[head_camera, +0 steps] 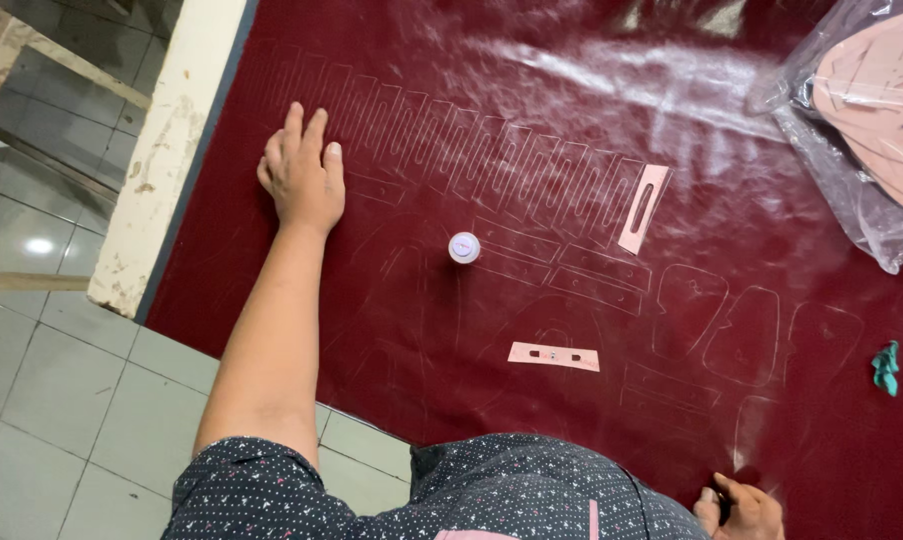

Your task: The person aligns small pink paper pattern strips on a red pattern-making table and uses a pointed scribe to punch and mark hole positions on them. They reposition the table cover, retrieve pieces, and work on the strips one at a time, pressing the tool through the marked spots.

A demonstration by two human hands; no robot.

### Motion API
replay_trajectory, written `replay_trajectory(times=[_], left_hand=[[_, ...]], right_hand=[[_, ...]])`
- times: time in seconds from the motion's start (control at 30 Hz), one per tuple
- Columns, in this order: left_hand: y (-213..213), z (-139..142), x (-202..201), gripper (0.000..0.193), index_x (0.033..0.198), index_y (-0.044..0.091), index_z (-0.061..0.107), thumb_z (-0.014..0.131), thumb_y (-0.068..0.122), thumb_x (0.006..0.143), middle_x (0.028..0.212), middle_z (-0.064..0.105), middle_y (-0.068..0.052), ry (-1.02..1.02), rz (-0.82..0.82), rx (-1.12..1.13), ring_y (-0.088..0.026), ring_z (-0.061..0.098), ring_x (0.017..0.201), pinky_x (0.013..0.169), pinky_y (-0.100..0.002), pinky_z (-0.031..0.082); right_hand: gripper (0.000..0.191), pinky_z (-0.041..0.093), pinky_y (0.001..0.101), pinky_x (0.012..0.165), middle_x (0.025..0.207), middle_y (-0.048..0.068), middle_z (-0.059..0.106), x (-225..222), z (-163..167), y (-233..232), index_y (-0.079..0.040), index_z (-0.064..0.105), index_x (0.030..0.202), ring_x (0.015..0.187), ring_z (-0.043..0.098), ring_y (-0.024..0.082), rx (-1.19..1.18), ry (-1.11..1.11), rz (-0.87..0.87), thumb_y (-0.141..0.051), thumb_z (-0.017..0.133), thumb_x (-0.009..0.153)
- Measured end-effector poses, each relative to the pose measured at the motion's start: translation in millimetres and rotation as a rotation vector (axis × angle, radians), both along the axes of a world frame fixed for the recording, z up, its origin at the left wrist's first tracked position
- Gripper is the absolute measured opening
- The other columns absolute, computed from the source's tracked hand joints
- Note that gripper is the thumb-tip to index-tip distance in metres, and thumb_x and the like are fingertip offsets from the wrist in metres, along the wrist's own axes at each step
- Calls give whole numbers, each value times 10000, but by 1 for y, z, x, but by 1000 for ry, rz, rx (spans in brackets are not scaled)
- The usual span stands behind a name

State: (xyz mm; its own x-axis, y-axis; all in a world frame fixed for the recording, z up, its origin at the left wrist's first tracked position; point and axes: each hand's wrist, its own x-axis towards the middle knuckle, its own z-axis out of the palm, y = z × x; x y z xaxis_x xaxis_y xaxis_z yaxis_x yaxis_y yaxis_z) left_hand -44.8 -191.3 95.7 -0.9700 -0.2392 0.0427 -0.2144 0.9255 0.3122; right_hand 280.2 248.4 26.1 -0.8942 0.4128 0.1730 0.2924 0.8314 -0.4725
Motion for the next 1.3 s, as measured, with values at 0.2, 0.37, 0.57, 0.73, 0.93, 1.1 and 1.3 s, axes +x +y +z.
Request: replay_trajectory(times=[0.2, 0.37, 0.57, 0.73, 0.93, 1.1, 1.3], left_hand=[[5, -6, 1, 479, 1537, 205, 473, 442, 325, 1074, 1671, 260, -37, -35, -3, 19, -362, 180, 1525, 1222, -636, 72], [11, -11, 4, 488, 1533, 187, 481, 452, 336, 1069, 1666, 275, -74, 10, -104, 44, -374, 182, 1527, 1200, -654, 77], [22, -21, 12, 459, 1503, 219, 533, 473, 353, 1067, 1650, 333, -66, 32, -207, 17, -365, 219, 1526, 1213, -669, 62], [26, -23, 10, 458, 1507, 193, 529, 501, 315, 1067, 1650, 337, -83, 42, -195, 2, -384, 216, 1521, 1189, -680, 57], [38, -30, 17, 460, 1501, 195, 544, 542, 308, 1055, 1655, 358, -78, 144, -373, 106, -343, 251, 1546, 1240, -634, 117], [45, -34, 19, 427, 1446, 213, 599, 580, 298, 1028, 1618, 397, -75, 105, -396, 45, -343, 273, 1508, 1210, -652, 95], [49, -30, 13, 310, 1294, 150, 703, 646, 217, 996, 1537, 510, -52, 170, -453, 40, -322, 399, 1445, 1193, -560, 230]], right_hand=[[213, 606, 330, 722, 1004, 174, 621, 2, 2, -4, -18, 735, 1041, 822, 698, 240, -42, -64, -66, -160, 772, 886], [187, 611, 331, 715, 1048, 175, 615, 2, 4, -5, -26, 741, 1047, 836, 700, 240, -16, -111, -84, -158, 769, 918], [207, 603, 337, 721, 1041, 136, 626, 6, 5, -5, -70, 719, 1097, 847, 700, 223, 100, -175, -69, -183, 763, 928], [194, 596, 328, 713, 1019, 113, 621, 8, 5, -9, -72, 713, 1089, 834, 689, 203, 81, -134, -75, -206, 743, 952], [205, 592, 317, 694, 1034, 123, 612, 9, 8, -10, -64, 708, 1085, 811, 675, 185, 44, -139, -72, -228, 727, 963], [221, 581, 309, 646, 1050, 116, 610, 11, 8, -9, -65, 692, 1117, 779, 660, 175, 60, -164, -72, -233, 717, 974], [213, 560, 294, 640, 1050, 106, 603, 9, 8, -10, -87, 680, 1108, 777, 636, 171, 62, -31, 10, -204, 734, 938]])
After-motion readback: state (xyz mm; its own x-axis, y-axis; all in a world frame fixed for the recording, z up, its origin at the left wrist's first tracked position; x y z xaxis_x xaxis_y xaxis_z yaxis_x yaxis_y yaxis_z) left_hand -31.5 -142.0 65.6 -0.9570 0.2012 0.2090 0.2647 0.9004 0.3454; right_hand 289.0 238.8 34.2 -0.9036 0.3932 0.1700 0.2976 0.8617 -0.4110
